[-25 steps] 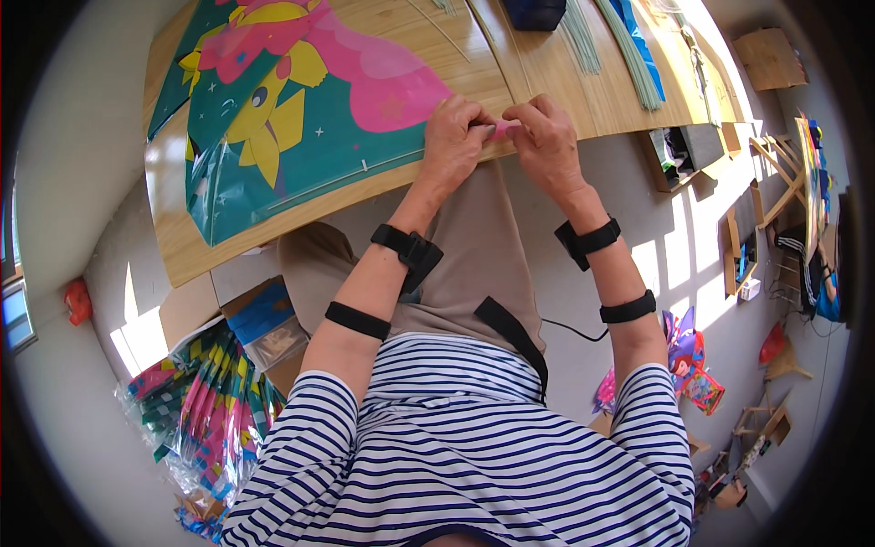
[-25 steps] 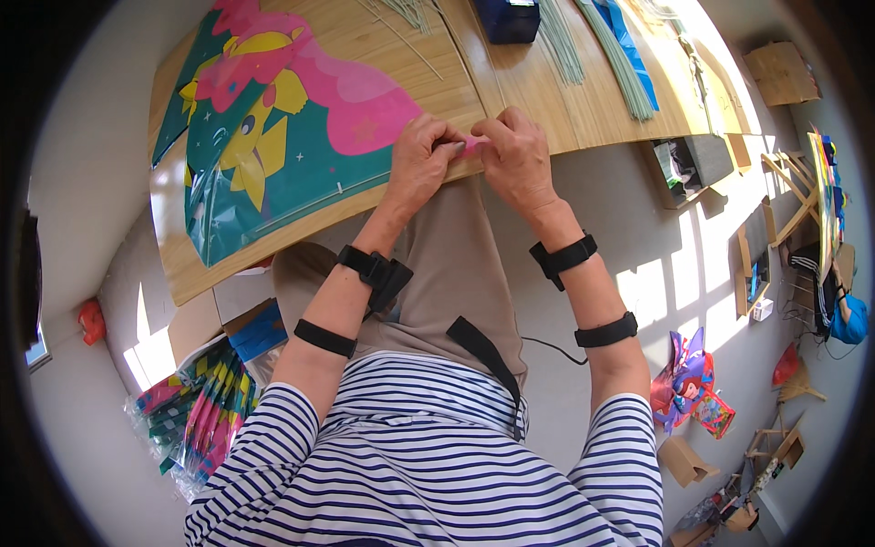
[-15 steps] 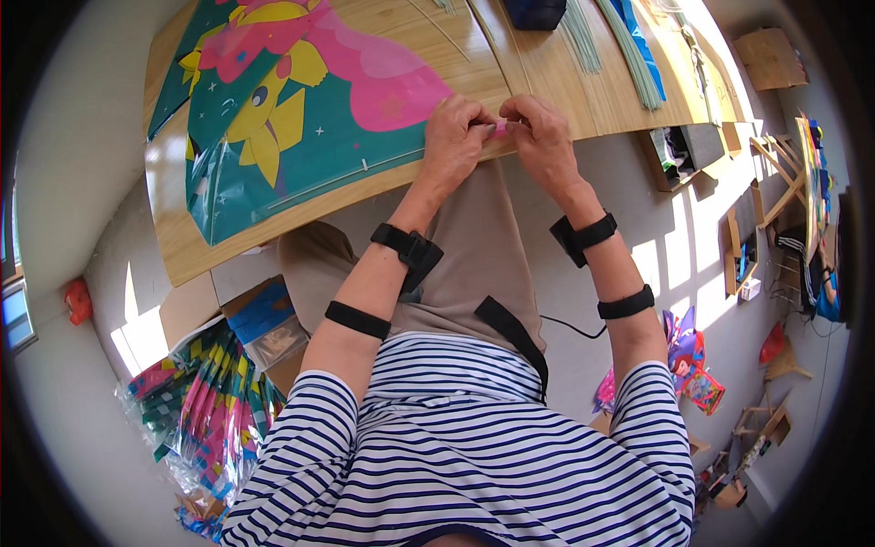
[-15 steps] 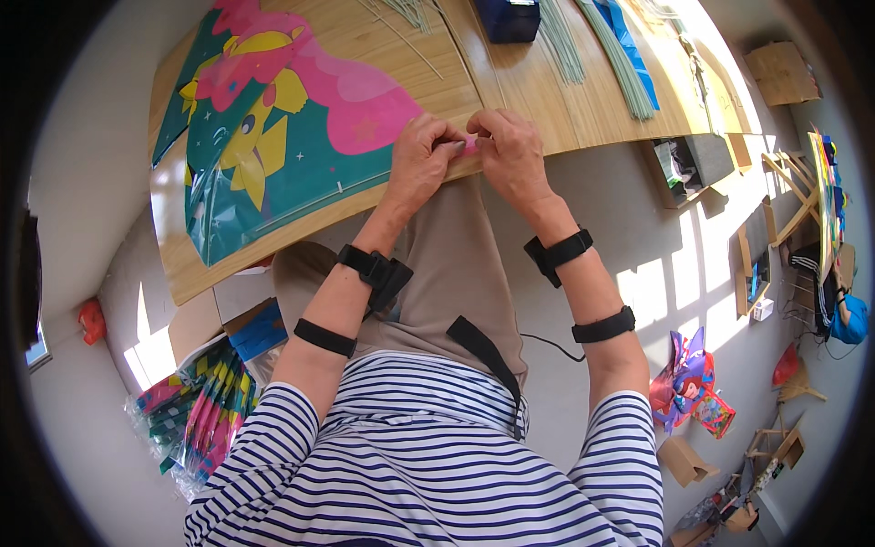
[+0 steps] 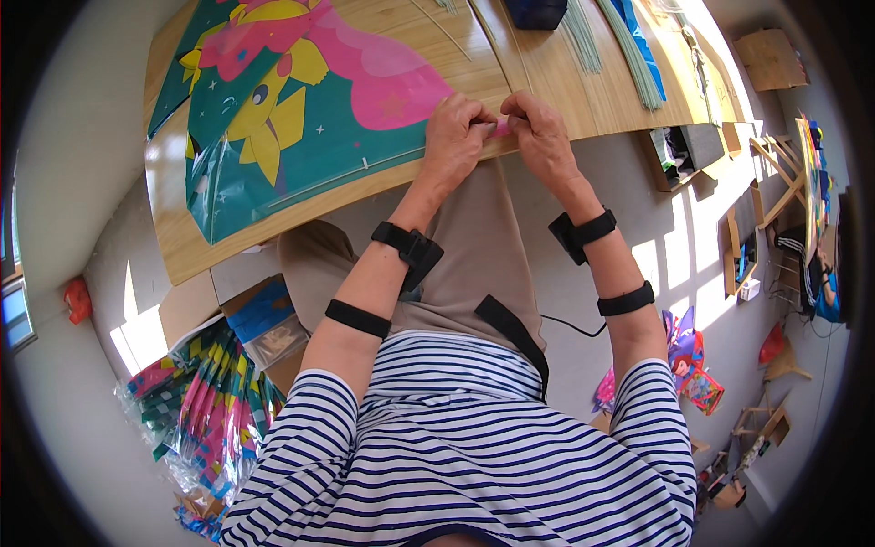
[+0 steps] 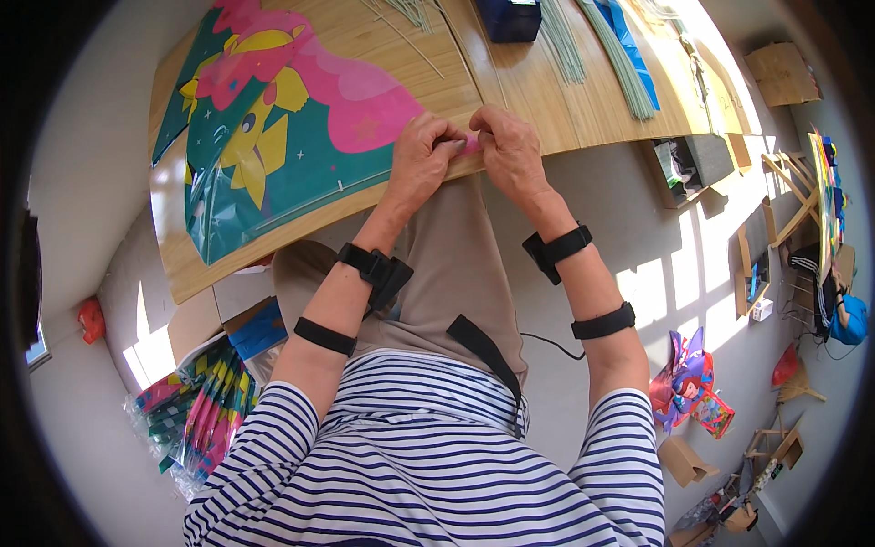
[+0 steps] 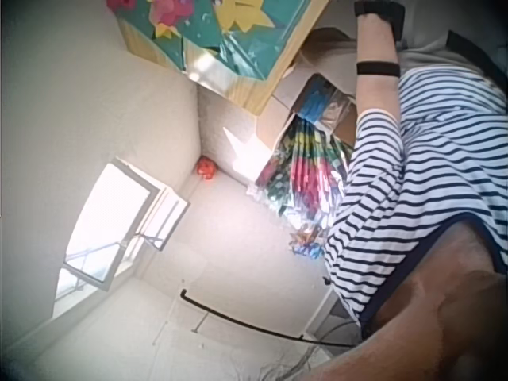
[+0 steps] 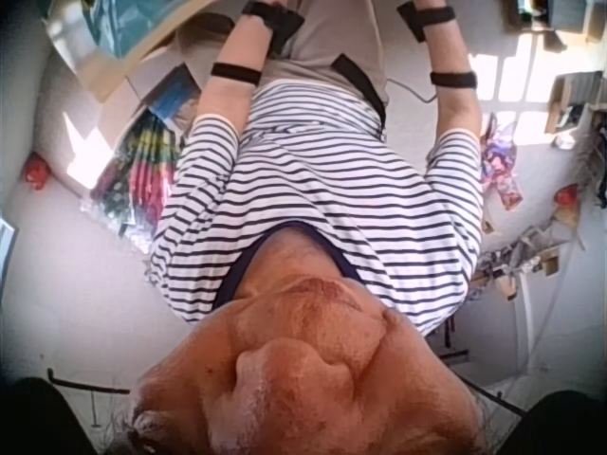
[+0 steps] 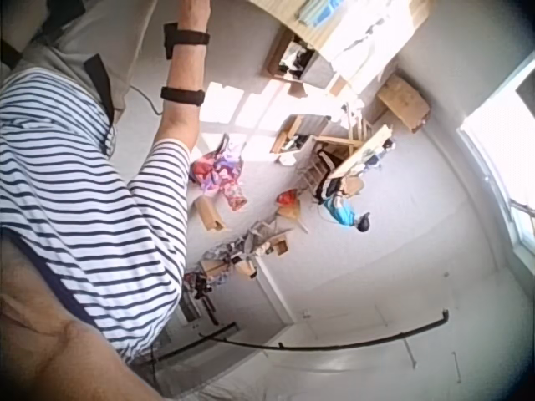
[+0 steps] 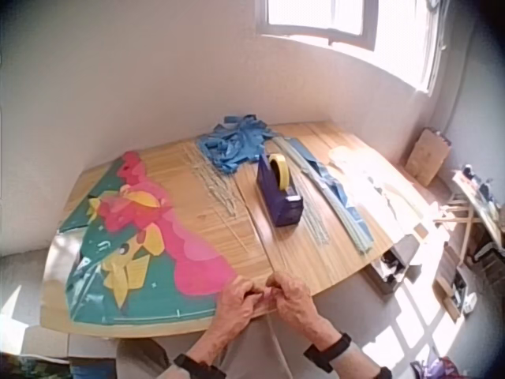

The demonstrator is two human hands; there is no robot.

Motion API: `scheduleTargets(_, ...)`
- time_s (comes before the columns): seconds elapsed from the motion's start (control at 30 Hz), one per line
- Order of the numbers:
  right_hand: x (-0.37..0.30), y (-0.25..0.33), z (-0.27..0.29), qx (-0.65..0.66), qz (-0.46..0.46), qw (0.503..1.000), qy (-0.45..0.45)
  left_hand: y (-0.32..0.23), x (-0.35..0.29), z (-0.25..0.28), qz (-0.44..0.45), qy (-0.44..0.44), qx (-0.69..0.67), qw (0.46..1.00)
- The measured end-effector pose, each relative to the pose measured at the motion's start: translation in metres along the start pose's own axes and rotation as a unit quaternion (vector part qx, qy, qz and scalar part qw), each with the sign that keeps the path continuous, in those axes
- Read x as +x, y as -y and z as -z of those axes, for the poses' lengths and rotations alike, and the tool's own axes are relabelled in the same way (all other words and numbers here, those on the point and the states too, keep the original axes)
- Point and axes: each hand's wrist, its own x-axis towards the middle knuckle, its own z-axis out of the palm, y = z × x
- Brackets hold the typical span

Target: Assembling a plastic character kite by attaching plastic film and tape.

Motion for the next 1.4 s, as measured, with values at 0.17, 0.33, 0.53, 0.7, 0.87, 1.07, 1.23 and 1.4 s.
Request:
scheduleTargets(0.17,-0.002,0.000,0.000,-0.050,0.000,0.998,-0.024,0.002,0.001,0.000,-0.009,0.001,0.005,1.000)
scheduleTargets(0.33,-0.007,-0.001,0.001,-0.010,-0.018,0.999,-0.033,0.001,0.001,0.000,-0.004,0.000,0.001,1.000)
scheduleTargets(0.53,-0.006,-0.001,0.007,0.006,-0.072,0.997,-0.030,-0.001,0.000,0.001,0.002,0.004,0.005,1.000)
scheduleTargets(0.7,-0.003,-0.001,0.008,-0.056,-0.012,0.998,-0.021,0.000,0.000,0.001,0.000,0.002,0.007,1.000)
scheduleTargets(0.87,0.000,-0.004,0.002,-0.107,0.004,0.994,-0.021,0.000,0.000,0.000,-0.001,0.001,0.010,1.000)
scheduleTargets(1.07,0.001,-0.016,-0.003,-0.151,0.020,0.988,-0.018,0.000,0.000,-0.001,0.005,0.001,-0.006,1.000)
scheduleTargets(1.23,0.001,-0.018,-0.003,-0.163,0.004,0.987,0.001,-0.003,0.000,-0.001,0.012,0.001,-0.008,1.000)
scheduleTargets(1.4,0.000,-0.017,-0.004,-0.166,-0.002,0.986,0.003,-0.003,0.000,-0.001,0.007,-0.011,-0.014,1.000)
